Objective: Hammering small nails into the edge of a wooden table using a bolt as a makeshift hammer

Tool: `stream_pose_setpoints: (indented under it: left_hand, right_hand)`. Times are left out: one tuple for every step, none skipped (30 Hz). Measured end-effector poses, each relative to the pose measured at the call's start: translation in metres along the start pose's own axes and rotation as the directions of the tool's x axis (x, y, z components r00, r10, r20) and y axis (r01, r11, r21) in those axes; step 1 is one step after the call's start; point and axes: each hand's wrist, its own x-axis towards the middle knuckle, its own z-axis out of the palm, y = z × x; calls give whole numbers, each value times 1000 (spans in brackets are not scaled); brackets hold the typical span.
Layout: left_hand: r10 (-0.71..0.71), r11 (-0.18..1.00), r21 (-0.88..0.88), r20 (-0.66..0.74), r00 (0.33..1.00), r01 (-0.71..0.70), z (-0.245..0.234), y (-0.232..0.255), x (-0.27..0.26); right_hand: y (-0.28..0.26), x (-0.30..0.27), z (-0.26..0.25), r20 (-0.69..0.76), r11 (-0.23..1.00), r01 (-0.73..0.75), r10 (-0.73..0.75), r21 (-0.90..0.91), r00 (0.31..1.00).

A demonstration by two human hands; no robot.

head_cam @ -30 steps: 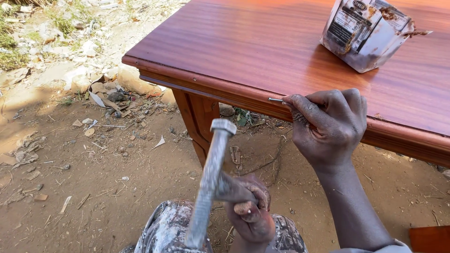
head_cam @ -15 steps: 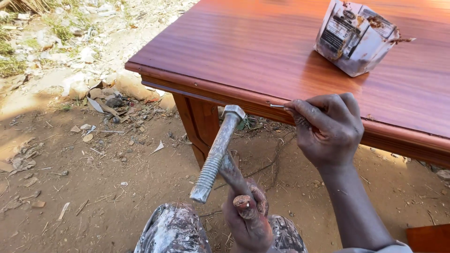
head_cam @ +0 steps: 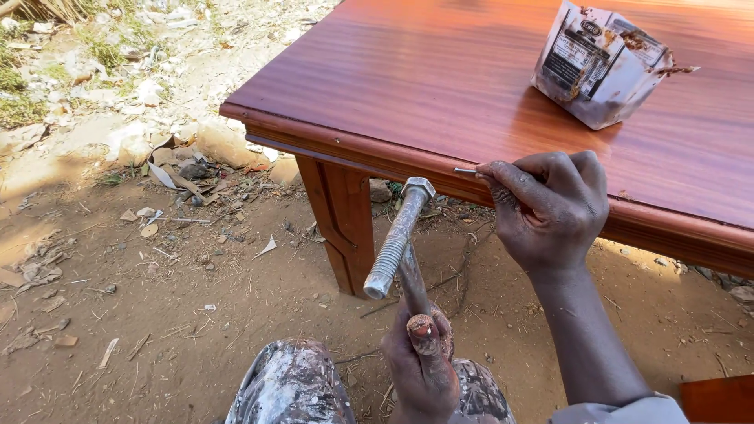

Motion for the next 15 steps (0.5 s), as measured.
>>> stream_pose_setpoints:
  left_hand:
    - [-1,1000,-1,2,1000,1,0,4,1]
    - [6,998,56,45,999,-9,0,9,3]
    - [13,993,113,86,996,-23,1,13,5]
    - [14,993,112,86,996,-23,1,11,5]
    - [18,994,105,94,995,-28,0,9,5]
    - [23,995,97,102,995,-33,0,6,5]
    - [22,995,97,102,995,-32,0,8,5]
    - [43,991,123,104,994,-55,0,9,5]
    - [64,986,147,107,992,-79,1,11,5]
    - [64,986,146,108,992,-80,2,6,5]
    - [186,976,103,79,979,-194,3,2,4]
    - [304,950,63,46,951,-307,4,-2,3]
    - [305,950,62,48,951,-307,8,-8,7]
    - [16,987,-161,7,1000,-15,12,-13,11]
    - [-279,886,-378,30,960,269,17,-18,14]
  right_hand:
    - [0,0,0,0,1000,0,0,-2,1000]
    - [0,0,-1,1,1000,6,-6,-5,1000]
    - [0,0,0,2,1000,15,-15,-5,1000]
    - [-1,1,0,2,1000,16,-16,-5,1000]
    - [-1,1,0,1,1000,15,-15,-7,1000]
    - [-1,0,0,0,1000,14,-14,-9,1000]
    - [-1,0,0,0,1000,14,-14,-9,1000]
    - [-1,0,1,-4,1000,24,-24,-8,1000]
    - [0,0,1,-10,999,35,-35,-8,999]
    - [1,0,1,-10,999,36,-36,-10,999]
    - [1,0,1,-3,999,36,-36,-12,999]
    - [1,-1,1,5,999,36,-36,-15,999]
    - [0,0,1,4,999,35,-34,-17,999]
    - [0,0,1,1,999,33,-33,-21,999]
    - [0,0,1,-2,999,30,-30,-28,1000]
